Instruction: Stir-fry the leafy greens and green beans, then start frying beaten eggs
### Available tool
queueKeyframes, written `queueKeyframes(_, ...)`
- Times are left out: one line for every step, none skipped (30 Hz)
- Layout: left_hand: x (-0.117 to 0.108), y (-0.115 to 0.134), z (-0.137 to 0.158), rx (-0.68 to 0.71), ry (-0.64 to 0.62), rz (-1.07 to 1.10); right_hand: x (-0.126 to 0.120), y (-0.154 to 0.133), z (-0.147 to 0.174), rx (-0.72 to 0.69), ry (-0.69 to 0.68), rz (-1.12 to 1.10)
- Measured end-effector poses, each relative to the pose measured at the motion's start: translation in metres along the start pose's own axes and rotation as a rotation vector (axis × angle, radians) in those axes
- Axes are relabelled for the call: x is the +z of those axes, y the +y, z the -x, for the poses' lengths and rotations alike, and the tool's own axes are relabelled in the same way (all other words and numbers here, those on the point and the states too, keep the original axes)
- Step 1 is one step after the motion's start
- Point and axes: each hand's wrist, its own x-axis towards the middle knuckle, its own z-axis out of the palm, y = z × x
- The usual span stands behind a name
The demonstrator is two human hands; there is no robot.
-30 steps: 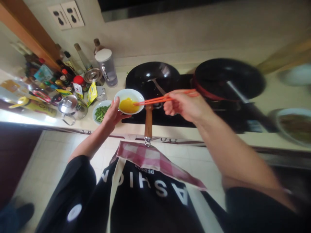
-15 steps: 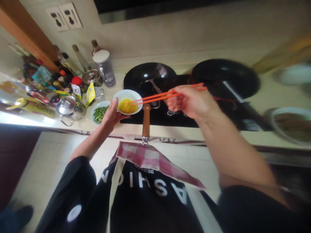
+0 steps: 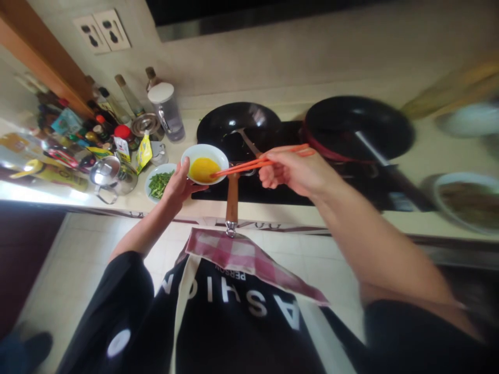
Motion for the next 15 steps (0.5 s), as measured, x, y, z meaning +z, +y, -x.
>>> queueKeyframes(0.001, 0.000, 0.000, -0.004, 0.003, 0.001, -0.001, 0.001, -0.001, 0.002, 0.007, -0.008)
queueKeyframes(0.001, 0.000, 0.001, -0.005, 0.006, 0.003, -0.002, 0.001, -0.002, -0.001, 0.022, -0.019)
queueKeyframes(0.002, 0.000, 0.001, -0.003, 0.009, 0.005, -0.002, 0.002, -0.003, -0.006, 0.034, -0.030)
queueKeyframes(0.003, 0.000, 0.001, 0.000, 0.012, 0.007, -0.003, 0.002, -0.003, -0.011, 0.036, -0.036)
queueKeyframes(0.003, 0.000, 0.000, 0.003, 0.013, 0.012, -0.003, 0.002, -0.003, -0.015, 0.022, -0.040)
queueKeyframes(0.004, 0.000, 0.000, 0.001, 0.014, 0.020, -0.003, 0.003, -0.003, -0.025, 0.002, -0.043)
queueKeyframes(0.004, 0.000, 0.000, -0.005, 0.017, 0.032, -0.004, 0.003, -0.002, -0.040, -0.017, -0.045)
queueKeyframes(0.004, 0.000, 0.000, -0.014, 0.022, 0.045, -0.004, 0.003, -0.001, -0.059, -0.026, -0.046)
queueKeyframes(0.004, 0.000, 0.000, -0.018, 0.026, 0.056, -0.005, 0.003, 0.000, -0.075, -0.031, -0.043)
queueKeyframes(0.004, 0.000, 0.000, -0.018, 0.029, 0.062, -0.005, 0.003, 0.001, -0.080, -0.037, -0.037)
queueKeyframes(0.004, 0.000, 0.001, -0.014, 0.032, 0.062, -0.006, 0.002, 0.002, -0.081, -0.046, -0.032)
queueKeyframes(0.004, -0.001, 0.001, -0.005, 0.032, 0.058, -0.008, 0.002, 0.004, -0.084, -0.054, -0.036)
queueKeyframes(0.003, -0.001, 0.002, 0.006, 0.030, 0.050, -0.009, 0.001, 0.005, -0.093, -0.058, -0.049)
queueKeyframes(0.003, -0.001, 0.003, 0.017, 0.025, 0.040, -0.011, 0.001, 0.007, -0.107, -0.053, -0.068)
queueKeyframes(0.004, -0.001, 0.004, 0.029, 0.016, 0.026, -0.014, 0.001, 0.008, -0.117, -0.041, -0.084)
